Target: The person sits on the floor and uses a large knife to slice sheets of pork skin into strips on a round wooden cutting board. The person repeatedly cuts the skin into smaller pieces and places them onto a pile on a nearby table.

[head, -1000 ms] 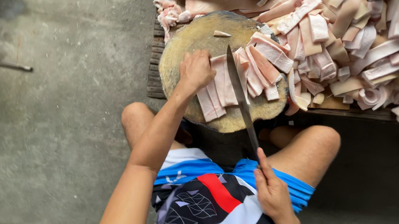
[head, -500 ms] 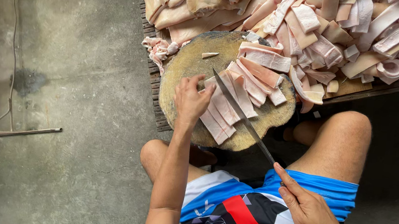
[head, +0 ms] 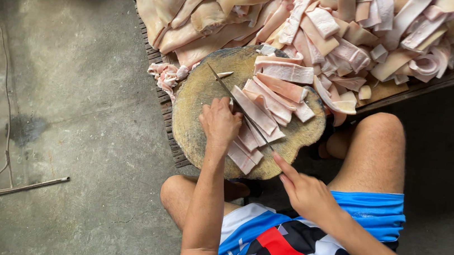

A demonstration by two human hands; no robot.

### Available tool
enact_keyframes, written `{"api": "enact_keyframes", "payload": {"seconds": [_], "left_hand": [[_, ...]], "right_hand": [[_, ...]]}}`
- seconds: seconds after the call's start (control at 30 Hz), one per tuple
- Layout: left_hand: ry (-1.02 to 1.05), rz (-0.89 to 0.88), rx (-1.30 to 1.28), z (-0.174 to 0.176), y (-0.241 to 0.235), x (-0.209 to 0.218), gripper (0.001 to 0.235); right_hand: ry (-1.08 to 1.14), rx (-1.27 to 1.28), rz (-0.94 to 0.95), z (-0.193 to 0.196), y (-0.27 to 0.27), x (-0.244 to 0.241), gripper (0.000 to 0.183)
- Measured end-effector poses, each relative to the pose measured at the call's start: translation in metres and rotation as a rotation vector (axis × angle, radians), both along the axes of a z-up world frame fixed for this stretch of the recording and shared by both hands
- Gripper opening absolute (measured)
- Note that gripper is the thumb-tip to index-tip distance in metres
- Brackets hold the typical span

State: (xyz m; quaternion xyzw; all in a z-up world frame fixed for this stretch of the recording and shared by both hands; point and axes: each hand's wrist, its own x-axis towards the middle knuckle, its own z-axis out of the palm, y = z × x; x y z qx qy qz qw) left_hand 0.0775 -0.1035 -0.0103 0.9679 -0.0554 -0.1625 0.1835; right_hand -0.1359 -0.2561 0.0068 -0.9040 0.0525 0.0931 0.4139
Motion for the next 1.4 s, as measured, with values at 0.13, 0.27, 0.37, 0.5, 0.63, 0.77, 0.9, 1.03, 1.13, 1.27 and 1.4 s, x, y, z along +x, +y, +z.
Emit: {"api": "enact_keyframes", "payload": {"seconds": [0.13,0.27,0.37,0.5,0.63,0.77,0.9,1.03,1.13,1.27,1.4], "left_hand": [[-0.019,-0.006,-0.147,0.004,0.014,-0.02,0.028],[-0.237,-0.28,-0.372,0.01,0.022,-0.014,0.058],[-0.263,-0.469,-0.356,0.005,-0.016,0.008,0.064],[-0.359,-0.734,-0.112,-0.001,-0.103,0.063,0.102],[-0.051,-0.824,0.185,-0.007,-0.129,0.069,0.113],[-0.126,-1.034,0.124,-0.014,-0.109,0.066,0.11],[-0.098,-1.122,0.231,-0.015,-0.095,0.054,0.094],[0.081,-1.107,0.295,0.006,-0.083,0.044,0.067],[0.043,-1.173,0.248,0.034,-0.065,0.029,0.062],[-0.065,-1.41,0.351,0.072,-0.026,0.003,0.114],[-0.158,-1.447,0.731,0.078,-0.013,-0.026,0.159]], "right_hand": [[0.41,0.569,-0.183,0.004,-0.023,0.011,0.072],[0.348,1.123,-0.292,-0.013,-0.062,-0.026,0.082],[0.295,1.625,-0.282,-0.06,-0.086,-0.052,0.045],[0.194,2.276,0.042,-0.117,-0.103,-0.06,0.023],[0.134,2.302,0.084,-0.131,-0.106,-0.073,0.034],[0.078,1.926,-0.261,-0.13,-0.116,-0.081,0.035],[0.041,1.813,-0.294,-0.129,-0.118,-0.065,0.05],[0.101,1.747,-0.282,-0.12,-0.108,-0.056,0.076],[0.195,1.838,-0.193,-0.118,-0.103,-0.053,0.087],[0.387,1.824,-0.237,-0.121,-0.102,-0.046,0.095],[0.488,1.94,-0.233,-0.11,-0.1,-0.034,0.103]]}}
